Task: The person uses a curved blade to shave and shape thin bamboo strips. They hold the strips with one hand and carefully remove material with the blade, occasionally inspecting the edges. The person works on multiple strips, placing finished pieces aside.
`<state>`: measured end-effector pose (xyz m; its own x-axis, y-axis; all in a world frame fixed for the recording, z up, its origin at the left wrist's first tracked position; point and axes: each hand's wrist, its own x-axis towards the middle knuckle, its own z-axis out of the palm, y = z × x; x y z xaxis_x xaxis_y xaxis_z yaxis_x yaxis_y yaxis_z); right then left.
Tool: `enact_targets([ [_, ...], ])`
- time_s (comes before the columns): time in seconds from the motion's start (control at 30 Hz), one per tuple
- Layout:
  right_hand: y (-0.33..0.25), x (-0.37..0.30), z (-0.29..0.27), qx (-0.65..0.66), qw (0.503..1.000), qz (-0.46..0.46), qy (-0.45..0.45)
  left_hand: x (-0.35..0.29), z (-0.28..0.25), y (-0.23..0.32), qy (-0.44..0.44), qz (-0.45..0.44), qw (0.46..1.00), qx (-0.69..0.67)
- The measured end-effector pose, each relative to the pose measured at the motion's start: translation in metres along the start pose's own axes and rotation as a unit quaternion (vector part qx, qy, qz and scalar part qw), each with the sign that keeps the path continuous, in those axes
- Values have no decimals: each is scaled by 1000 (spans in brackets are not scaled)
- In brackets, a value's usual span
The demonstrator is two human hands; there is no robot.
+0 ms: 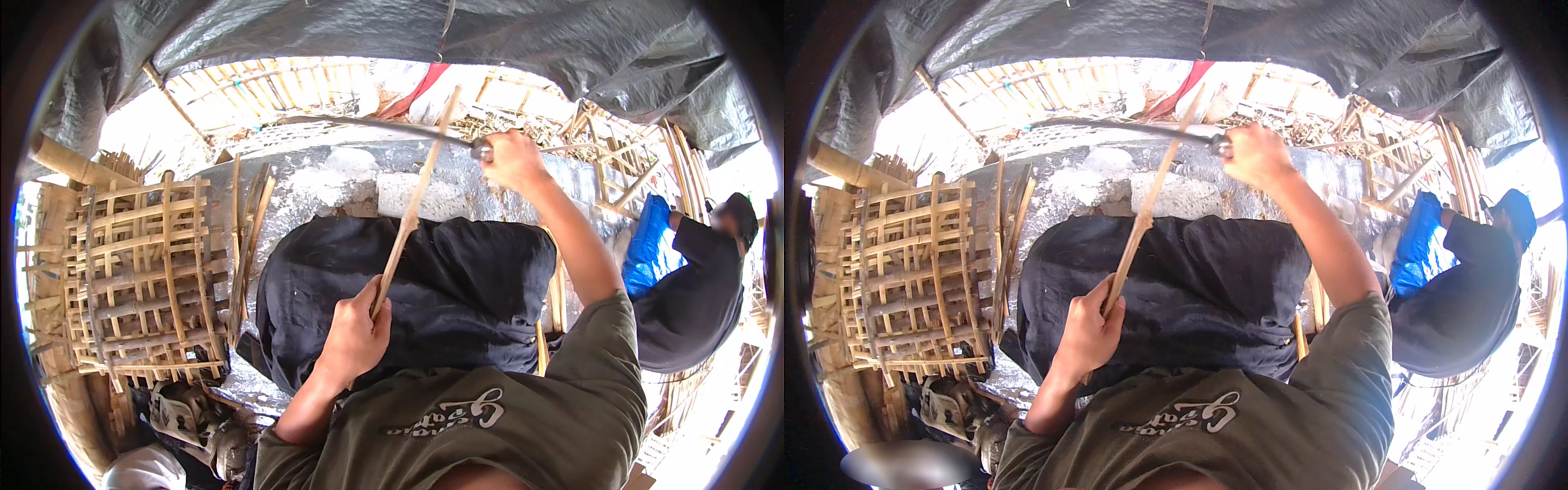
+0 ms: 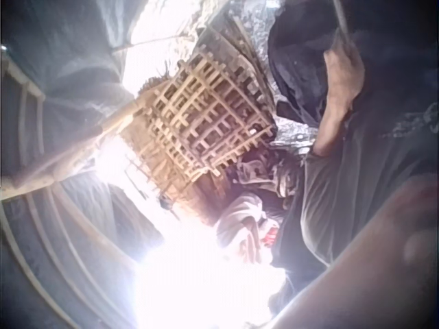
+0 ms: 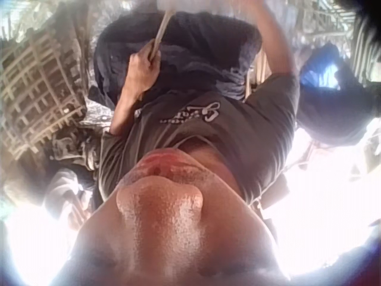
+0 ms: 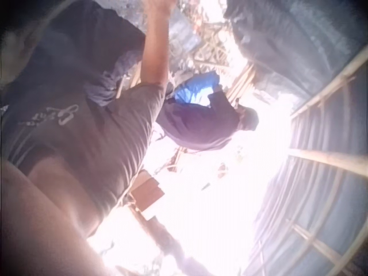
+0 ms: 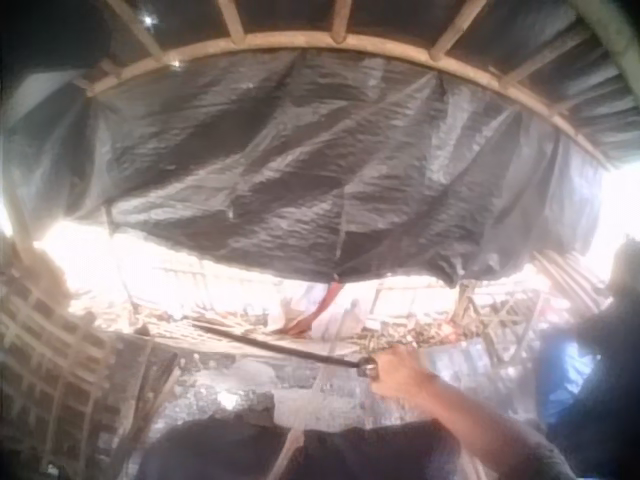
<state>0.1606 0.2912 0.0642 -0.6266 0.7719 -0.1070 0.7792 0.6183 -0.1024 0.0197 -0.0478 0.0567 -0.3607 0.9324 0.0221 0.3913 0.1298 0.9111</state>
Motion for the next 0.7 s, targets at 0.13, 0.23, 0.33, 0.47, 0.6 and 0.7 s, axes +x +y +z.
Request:
enact_targets([
  [0.13,4,-6,5,-24,999,21,-24,9,8,-23,-31,-21,999,-16],
  [0.23,-4,-19,22,-74,996,-27,-37,11,20,-40,-27,-40,998,-35],
  [0.33,0,-33,40,-79,994,-71,-7,9,24,-38,-27,-41,999,-6],
  [0.47,0,-47,54,-23,996,-84,20,1,29,-40,-19,-13,999,42],
  [0.6,1,-58,54,32,995,-80,51,0,31,-31,-10,-2,999,41],
  [0.7,-11,-81,44,92,986,-116,82,4,32,-20,-9,15,999,48],
])
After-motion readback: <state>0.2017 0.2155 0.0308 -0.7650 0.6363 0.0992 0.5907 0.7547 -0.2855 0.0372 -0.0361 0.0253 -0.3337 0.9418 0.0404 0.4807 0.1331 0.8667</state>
